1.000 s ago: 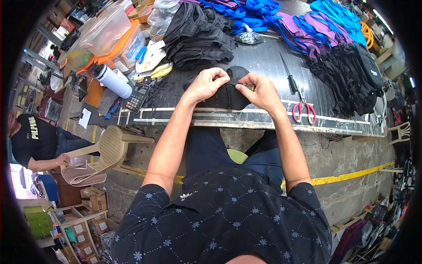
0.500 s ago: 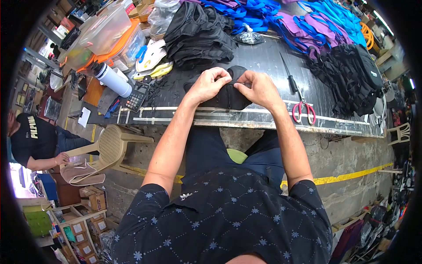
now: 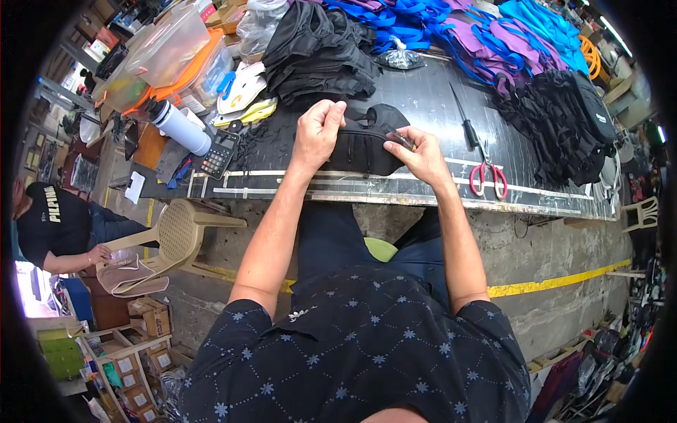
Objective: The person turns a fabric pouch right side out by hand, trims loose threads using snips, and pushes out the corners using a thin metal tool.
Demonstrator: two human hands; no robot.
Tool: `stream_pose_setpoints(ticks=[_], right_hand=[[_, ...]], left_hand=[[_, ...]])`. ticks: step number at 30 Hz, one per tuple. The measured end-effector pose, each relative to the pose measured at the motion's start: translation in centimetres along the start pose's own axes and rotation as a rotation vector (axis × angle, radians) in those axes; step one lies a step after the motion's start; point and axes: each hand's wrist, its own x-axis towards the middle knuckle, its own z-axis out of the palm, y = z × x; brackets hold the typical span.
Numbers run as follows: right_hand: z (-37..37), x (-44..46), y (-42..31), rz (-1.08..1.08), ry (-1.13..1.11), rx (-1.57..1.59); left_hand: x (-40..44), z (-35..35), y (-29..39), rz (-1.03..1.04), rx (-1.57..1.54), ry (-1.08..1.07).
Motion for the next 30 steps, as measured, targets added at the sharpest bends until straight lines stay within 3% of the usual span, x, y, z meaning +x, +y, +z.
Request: stream_pose_setpoints(ticks=[4, 8, 9, 12, 17, 19, 24, 28, 30], right_hand=[[0.2, 0.3, 1.7, 0.030, 0.007, 0.045], [1.0, 1.0, 3.2, 0.065, 0.067, 0.245], [1.2, 1.0, 3.5, 0.073, 0.084, 0.300], [1.6, 0.8, 3.3, 0.112, 0.073, 0.457], [1.2, -0.2, 3.3, 0.252, 0.115, 0.586], [0.7, -0.3, 3.3, 0.332, 0.154, 0.704], [-0.4, -0.7, 5.3, 0.429, 0.216, 1.022], [-1.0, -1.4, 6.7, 0.440, 0.262, 1.084], [-1.2, -1.6, 6.9, 0.423, 0.260, 1.101]], left_hand=[[-1.6, 0.5, 1.9, 0.136, 0.103, 0.126], [-4.2, 2.6, 2.0, 0.178, 0.244, 0.119], [-4.3, 2.8, 1.3, 0.341, 0.395, 0.134], [-5.0, 4.4, -0.3, 0.330, 0.520, 0.143], [-4.6, 5.9, -0.8, 0.363, 0.474, 0.192], [-4.5, 6.1, -0.6, 0.363, 0.290, 0.249], [-5.3, 4.1, 0.3, 0.195, 0.088, 0.360], [-5.2, 1.3, -0.8, 0.120, 0.109, 0.450], [-5.8, 0.0, -2.0, -0.037, 0.094, 0.399]])
